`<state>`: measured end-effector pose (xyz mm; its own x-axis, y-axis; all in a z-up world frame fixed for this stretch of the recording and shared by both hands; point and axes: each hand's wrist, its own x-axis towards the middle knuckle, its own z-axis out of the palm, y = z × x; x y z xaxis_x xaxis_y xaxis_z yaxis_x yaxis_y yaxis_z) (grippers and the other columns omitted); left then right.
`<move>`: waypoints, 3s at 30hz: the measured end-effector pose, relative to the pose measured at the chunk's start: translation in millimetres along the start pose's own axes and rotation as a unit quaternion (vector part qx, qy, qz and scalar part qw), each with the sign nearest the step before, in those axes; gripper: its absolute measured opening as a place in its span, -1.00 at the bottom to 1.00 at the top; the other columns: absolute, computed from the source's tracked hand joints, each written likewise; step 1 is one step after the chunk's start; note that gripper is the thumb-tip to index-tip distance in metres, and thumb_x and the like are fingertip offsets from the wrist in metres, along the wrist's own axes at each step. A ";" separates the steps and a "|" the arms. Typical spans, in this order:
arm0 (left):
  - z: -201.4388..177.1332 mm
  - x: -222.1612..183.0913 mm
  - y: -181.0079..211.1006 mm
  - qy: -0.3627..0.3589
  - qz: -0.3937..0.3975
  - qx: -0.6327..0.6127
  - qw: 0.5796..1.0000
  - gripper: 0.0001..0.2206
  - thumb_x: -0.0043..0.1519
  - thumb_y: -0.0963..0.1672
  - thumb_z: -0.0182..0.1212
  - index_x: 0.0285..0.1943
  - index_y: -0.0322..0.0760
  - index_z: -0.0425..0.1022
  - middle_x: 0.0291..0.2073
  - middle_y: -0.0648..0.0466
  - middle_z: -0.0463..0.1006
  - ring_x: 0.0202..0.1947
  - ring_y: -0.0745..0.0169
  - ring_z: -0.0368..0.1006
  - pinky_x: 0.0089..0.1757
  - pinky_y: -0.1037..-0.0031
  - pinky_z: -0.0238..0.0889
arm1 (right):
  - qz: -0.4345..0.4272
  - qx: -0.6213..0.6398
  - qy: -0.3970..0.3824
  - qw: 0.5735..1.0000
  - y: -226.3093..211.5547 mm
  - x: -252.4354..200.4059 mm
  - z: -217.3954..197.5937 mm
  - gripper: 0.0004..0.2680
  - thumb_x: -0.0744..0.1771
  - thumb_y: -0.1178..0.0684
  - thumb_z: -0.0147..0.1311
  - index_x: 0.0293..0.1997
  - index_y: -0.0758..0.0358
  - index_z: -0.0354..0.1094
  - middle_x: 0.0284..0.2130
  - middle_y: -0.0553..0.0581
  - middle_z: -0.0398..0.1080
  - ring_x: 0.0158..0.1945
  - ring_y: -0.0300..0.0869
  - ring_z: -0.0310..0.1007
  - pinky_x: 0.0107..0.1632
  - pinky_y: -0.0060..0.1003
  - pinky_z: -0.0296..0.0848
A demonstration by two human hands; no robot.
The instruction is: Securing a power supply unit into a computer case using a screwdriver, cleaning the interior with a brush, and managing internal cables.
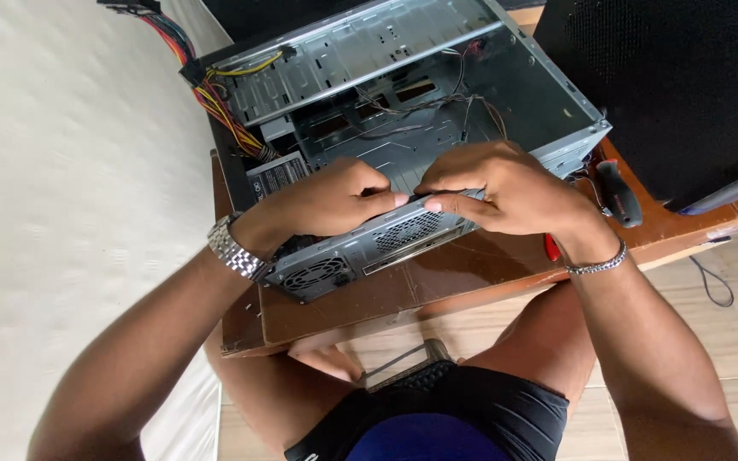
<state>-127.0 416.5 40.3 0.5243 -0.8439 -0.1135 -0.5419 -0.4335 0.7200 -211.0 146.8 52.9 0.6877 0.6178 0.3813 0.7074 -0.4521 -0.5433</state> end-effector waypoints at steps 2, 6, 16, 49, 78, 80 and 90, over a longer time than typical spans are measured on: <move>5.1 3.4 -3.1 0.014 -0.009 -0.007 1.000 -0.48 0.58 -0.06 0.06 -0.59 -0.14 0.42 -0.72 0.23 0.31 -0.66 0.41 0.08 -0.52 0.46 0.06 | 0.003 0.007 0.007 1.000 0.1 -1.2 2.0 -0.89 0.42 0.21 0.25 0.00 0.33 0.70 -0.27 0.34 0.67 -0.20 0.20 0.75 -0.04 0.05 0.64; 7.3 -3.6 37.1 0.037 0.031 0.009 0.999 -0.54 0.58 0.00 0.09 -0.37 -0.30 0.58 -0.64 0.03 0.47 -0.66 0.27 0.23 -0.51 0.52 0.11 | 0.013 0.017 0.016 1.000 5.5 -4.3 5.3 -0.87 0.42 0.21 0.25 0.02 0.30 0.71 -0.28 0.31 0.68 -0.21 0.17 0.75 -0.03 0.06 0.66; 15.6 15.8 5.5 0.045 0.097 0.025 0.994 -0.67 0.31 -0.05 0.52 -0.41 -0.41 0.67 -0.70 0.09 0.49 -0.67 0.40 0.31 -0.59 0.52 0.09 | 0.003 0.009 0.037 0.999 0.0 -4.6 3.7 -0.90 0.42 0.21 0.27 -0.02 0.33 0.70 -0.28 0.32 0.68 -0.22 0.15 0.73 -0.06 0.03 0.64; 55.5 59.9 -23.5 0.191 0.220 0.074 0.954 -0.46 -0.05 -0.10 0.66 -0.66 -0.19 0.15 -0.74 0.14 0.17 -0.68 0.22 0.07 -0.55 0.15 -0.12 | -0.169 -0.472 -0.126 0.856 -9.5 77.3 460.3 -0.83 0.48 0.01 -0.08 0.24 -0.02 0.20 0.12 0.02 0.33 0.22 -0.18 0.25 0.32 -0.09 0.13; 16.3 6.9 40.3 0.062 0.148 0.036 0.986 -0.69 0.25 -0.26 0.38 0.12 -0.74 0.68 -0.50 -0.38 0.70 -0.64 -0.09 0.64 -0.58 0.38 0.39 | 0.052 0.048 0.524 0.849 -11.1 -41.0 136.0 -0.96 0.36 0.34 0.41 -0.15 0.49 0.66 -0.36 0.24 0.64 -0.38 -0.09 0.60 -0.20 -0.20 0.66; 17.1 8.1 39.6 0.064 0.150 0.036 0.986 -0.68 0.24 -0.26 0.40 0.13 -0.75 0.68 -0.47 -0.39 0.71 -0.62 -0.15 0.66 -0.58 0.36 0.41 | 0.048 0.037 0.520 0.852 -4.9 -42.0 141.7 -0.98 0.37 0.34 0.39 -0.16 0.47 0.66 -0.36 0.24 0.65 -0.39 -0.06 0.62 -0.20 -0.19 0.66; 16.0 9.9 39.3 0.064 0.154 0.021 0.986 -0.67 0.22 -0.29 0.42 0.15 -0.75 0.67 -0.45 -0.41 0.72 -0.57 -0.24 0.70 -0.60 0.31 0.46 | -0.015 -0.073 0.528 0.846 -1.2 -33.2 136.8 -0.96 0.44 0.31 0.27 -0.13 0.47 0.62 -0.33 0.28 0.58 -0.36 0.11 0.55 -0.25 -0.05 0.55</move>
<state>-153.7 386.1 56.6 0.4078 -0.8917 0.1965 -0.7135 -0.1769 0.6780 -257.0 214.8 -61.4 0.3766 -0.2548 0.8906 0.6861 -0.5692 -0.4530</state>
